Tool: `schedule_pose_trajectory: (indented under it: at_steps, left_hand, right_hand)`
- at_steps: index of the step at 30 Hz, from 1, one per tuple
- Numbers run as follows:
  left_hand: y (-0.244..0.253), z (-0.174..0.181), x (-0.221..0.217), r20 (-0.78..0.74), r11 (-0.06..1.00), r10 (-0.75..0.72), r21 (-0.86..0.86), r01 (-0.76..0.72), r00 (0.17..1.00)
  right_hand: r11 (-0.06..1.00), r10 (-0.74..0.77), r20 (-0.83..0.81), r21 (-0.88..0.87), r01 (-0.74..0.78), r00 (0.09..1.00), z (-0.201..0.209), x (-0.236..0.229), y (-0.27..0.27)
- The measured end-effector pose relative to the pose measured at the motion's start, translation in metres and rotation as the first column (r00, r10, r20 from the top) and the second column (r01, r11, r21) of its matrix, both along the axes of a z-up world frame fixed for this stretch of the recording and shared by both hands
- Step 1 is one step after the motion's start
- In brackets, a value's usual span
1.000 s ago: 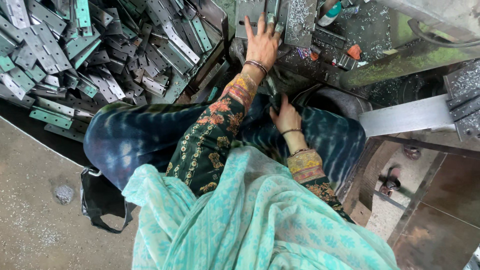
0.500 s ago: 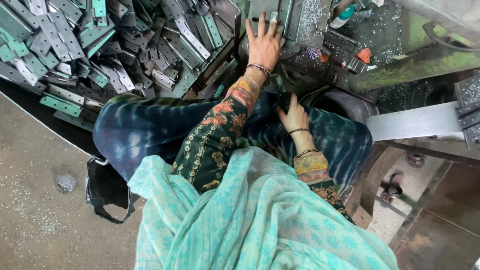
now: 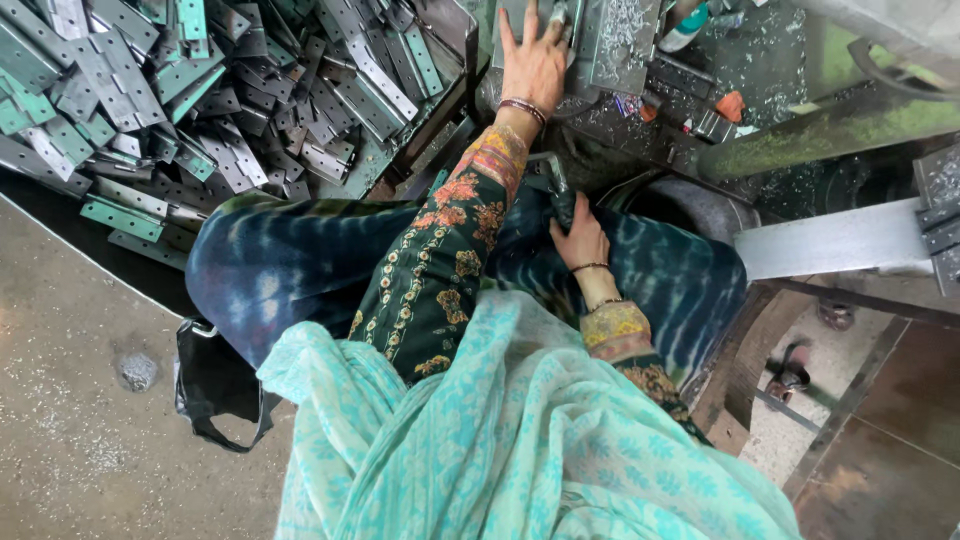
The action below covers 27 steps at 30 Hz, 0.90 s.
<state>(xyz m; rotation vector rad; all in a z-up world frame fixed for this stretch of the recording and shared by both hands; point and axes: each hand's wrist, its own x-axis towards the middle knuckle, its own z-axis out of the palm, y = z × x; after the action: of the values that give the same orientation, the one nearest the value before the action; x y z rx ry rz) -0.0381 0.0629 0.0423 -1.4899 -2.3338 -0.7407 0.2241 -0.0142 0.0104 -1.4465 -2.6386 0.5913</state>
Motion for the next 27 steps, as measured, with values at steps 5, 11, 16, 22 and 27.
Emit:
schedule_pose_trajectory:
  at_steps: [5,11,16,22,27]
  left_hand:
    - [0.021,-0.002,-0.015,0.137,0.962,-0.029,-0.266,0.065,0.99]
    - [0.048,-0.016,-0.026,-0.168,0.995,0.098,0.042,-0.093,0.981]
    - [0.054,-0.027,-0.02,0.123,0.972,0.007,-0.233,0.022,0.992]
    - [0.036,-0.012,-0.012,-0.094,0.975,-0.003,-0.224,-0.019,0.996]
    - [0.029,-0.002,-0.01,-0.114,0.976,0.006,-0.217,-0.031,0.994]
  right_hand:
    - [0.999,0.04,0.158,-0.016,-0.038,0.987,0.03,0.001,0.013]
    - [0.997,0.01,-0.024,0.083,-0.008,1.0,-0.006,-0.008,0.004]
    - [0.999,0.032,-0.047,0.038,-0.03,0.998,-0.016,0.005,0.0]
    - [0.999,0.031,0.122,-0.01,-0.03,0.992,0.026,-0.007,0.015]
    - [1.0,0.014,0.093,-0.013,-0.012,0.996,0.008,-0.003,0.011]
